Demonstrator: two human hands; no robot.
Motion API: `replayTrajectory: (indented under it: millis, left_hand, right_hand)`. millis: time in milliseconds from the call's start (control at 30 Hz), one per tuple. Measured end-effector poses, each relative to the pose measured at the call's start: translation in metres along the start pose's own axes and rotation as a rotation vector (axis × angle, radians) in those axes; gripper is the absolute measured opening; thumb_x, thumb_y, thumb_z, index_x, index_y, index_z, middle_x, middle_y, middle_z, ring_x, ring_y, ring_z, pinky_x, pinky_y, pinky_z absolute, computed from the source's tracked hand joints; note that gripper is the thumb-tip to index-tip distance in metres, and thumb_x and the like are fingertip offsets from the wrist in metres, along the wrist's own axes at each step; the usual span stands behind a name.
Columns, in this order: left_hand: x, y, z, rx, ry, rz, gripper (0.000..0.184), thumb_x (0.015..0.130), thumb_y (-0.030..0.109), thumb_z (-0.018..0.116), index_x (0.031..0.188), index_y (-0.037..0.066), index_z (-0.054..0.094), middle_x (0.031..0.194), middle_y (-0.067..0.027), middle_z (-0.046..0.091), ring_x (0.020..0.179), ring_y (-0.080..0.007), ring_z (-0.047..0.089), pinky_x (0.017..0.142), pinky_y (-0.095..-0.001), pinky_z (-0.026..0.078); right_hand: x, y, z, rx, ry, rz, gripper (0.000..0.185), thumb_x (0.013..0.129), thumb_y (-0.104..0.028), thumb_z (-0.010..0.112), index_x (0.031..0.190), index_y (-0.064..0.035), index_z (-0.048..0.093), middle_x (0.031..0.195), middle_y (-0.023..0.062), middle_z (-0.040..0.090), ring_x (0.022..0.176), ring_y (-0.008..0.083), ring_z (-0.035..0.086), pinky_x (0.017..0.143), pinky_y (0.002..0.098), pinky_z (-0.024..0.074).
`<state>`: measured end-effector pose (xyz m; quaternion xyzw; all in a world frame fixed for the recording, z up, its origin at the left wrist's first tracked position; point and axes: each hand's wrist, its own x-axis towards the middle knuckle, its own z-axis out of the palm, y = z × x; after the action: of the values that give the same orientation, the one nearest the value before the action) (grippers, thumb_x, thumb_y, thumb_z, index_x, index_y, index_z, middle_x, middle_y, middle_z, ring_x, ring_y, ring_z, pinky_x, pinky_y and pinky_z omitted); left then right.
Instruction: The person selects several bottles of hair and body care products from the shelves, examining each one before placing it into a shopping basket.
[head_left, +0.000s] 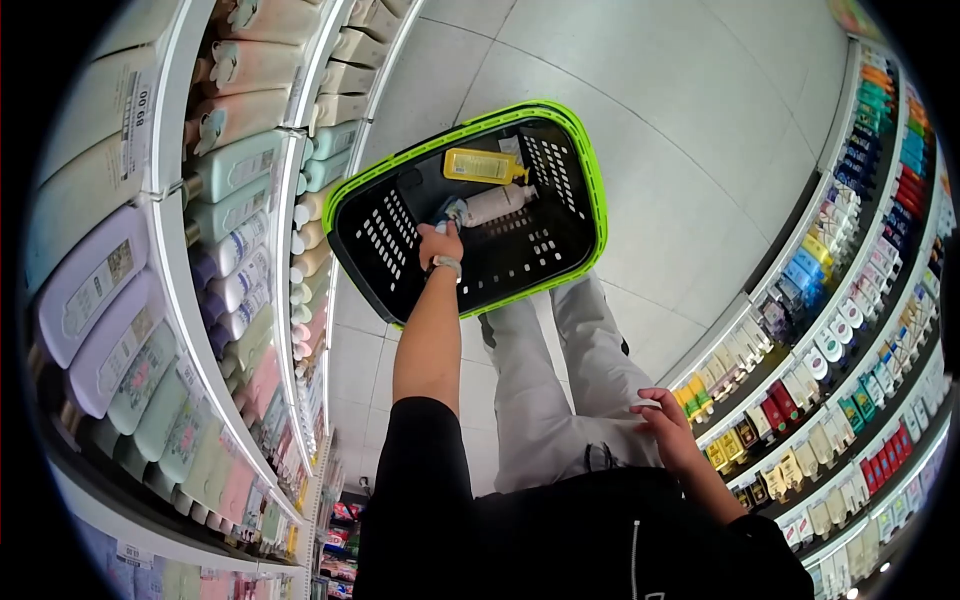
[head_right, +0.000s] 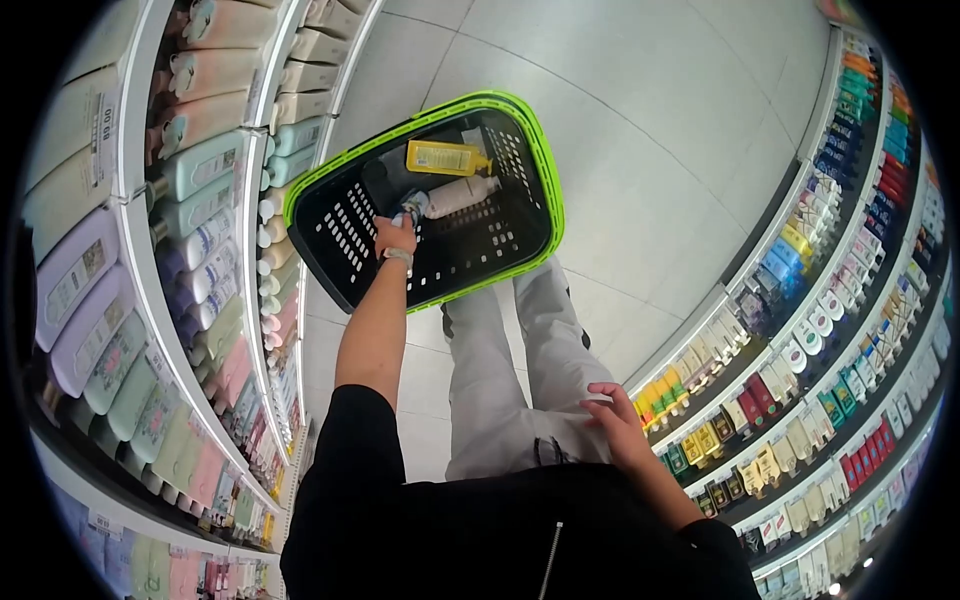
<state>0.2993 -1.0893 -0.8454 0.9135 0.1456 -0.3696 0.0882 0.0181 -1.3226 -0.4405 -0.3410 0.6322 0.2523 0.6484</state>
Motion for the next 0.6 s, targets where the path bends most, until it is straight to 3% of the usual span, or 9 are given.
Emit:
replayTrajectory:
  millis: [100,233,333,367,433,467,567,600]
  left_hand:
    - [0.009,0.025,0.019,0.053,-0.003,0.053,0.057,0.088,0.046,0.067,0.115,0.003,0.042,0.095,-0.0208,0.070,0.090,-0.0390,0.069,0.077,-0.0517,0.054]
    - [0.011,0.057,0.045,-0.031,-0.044,0.015,0.052,0.087,0.038,0.070,0.111,0.001,0.043,0.099,-0.0255,0.068,0.093,-0.0427,0.067,0.082,-0.0491,0.053]
    - [0.011,0.058,0.074,-0.220,-0.077,0.186,0.053,0.085,0.035,0.072,0.113,0.000,0.043,0.097,-0.0253,0.067,0.092,-0.0439,0.066,0.085,-0.0484,0.052]
    - [0.024,0.044,0.112,-0.319,0.025,0.336,0.058,0.082,0.034,0.076,0.115,0.000,0.042,0.093,-0.0221,0.067,0.084,-0.0403,0.068,0.073,-0.0473,0.056]
    - [0.023,0.061,0.115,-0.578,-0.394,0.060,0.065,0.086,0.035,0.074,0.126,0.000,0.038,0.098,-0.0148,0.064,0.070,-0.0248,0.066,0.053,-0.0364,0.055]
    - [-0.008,0.082,0.082,-0.774,-0.561,-0.078,0.066,0.088,0.034,0.072,0.131,0.000,0.036,0.102,-0.0132,0.063,0.067,-0.0196,0.064,0.049,-0.0325,0.054]
    - [-0.032,0.083,0.069,-0.793,-0.641,-0.061,0.060,0.094,0.032,0.065,0.137,0.003,0.034,0.119,-0.0136,0.058,0.069,-0.0176,0.063,0.052,-0.0317,0.055]
    - [-0.045,0.080,0.058,-0.805,-0.642,-0.063,0.058,0.095,0.034,0.064,0.136,0.005,0.035,0.116,-0.0129,0.060,0.070,-0.0173,0.063,0.053,-0.0311,0.054]
  right_hand:
    - [0.003,-0.010,-0.003,0.087,-0.044,0.056,0.033,0.096,-0.015,0.054,0.128,-0.0087,0.048,0.121,0.0054,0.055,0.112,0.0208,0.057,0.086,0.0335,0.0471]
    - [-0.002,-0.029,0.002,0.415,-0.116,0.088,0.034,0.095,-0.022,0.057,0.126,-0.0106,0.048,0.130,0.0054,0.051,0.115,0.0240,0.055,0.087,0.0374,0.0464]
    - [-0.005,-0.034,0.006,0.488,-0.126,0.075,0.037,0.094,-0.026,0.060,0.125,-0.0114,0.049,0.131,0.0060,0.051,0.114,0.0242,0.055,0.088,0.0374,0.0460]
    - [-0.005,-0.034,0.007,0.500,-0.137,0.081,0.038,0.093,-0.028,0.061,0.125,-0.0118,0.049,0.131,0.0061,0.051,0.114,0.0243,0.055,0.088,0.0377,0.0460]
    - [-0.004,-0.035,0.009,0.521,-0.164,0.086,0.039,0.092,-0.030,0.063,0.125,-0.0127,0.049,0.132,0.0064,0.051,0.114,0.0245,0.055,0.087,0.0382,0.0460]
    - [-0.003,-0.035,0.010,0.511,-0.171,0.087,0.039,0.092,-0.030,0.063,0.125,-0.0131,0.049,0.132,0.0062,0.051,0.114,0.0245,0.055,0.088,0.0381,0.0458]
    - [-0.007,-0.034,0.012,0.487,-0.211,0.076,0.038,0.093,-0.031,0.062,0.125,-0.0140,0.049,0.132,0.0058,0.051,0.114,0.0242,0.055,0.088,0.0373,0.0454]
    - [-0.009,-0.033,0.012,0.487,-0.235,0.066,0.038,0.093,-0.030,0.062,0.125,-0.0141,0.049,0.132,0.0057,0.051,0.114,0.0239,0.055,0.088,0.0369,0.0453]
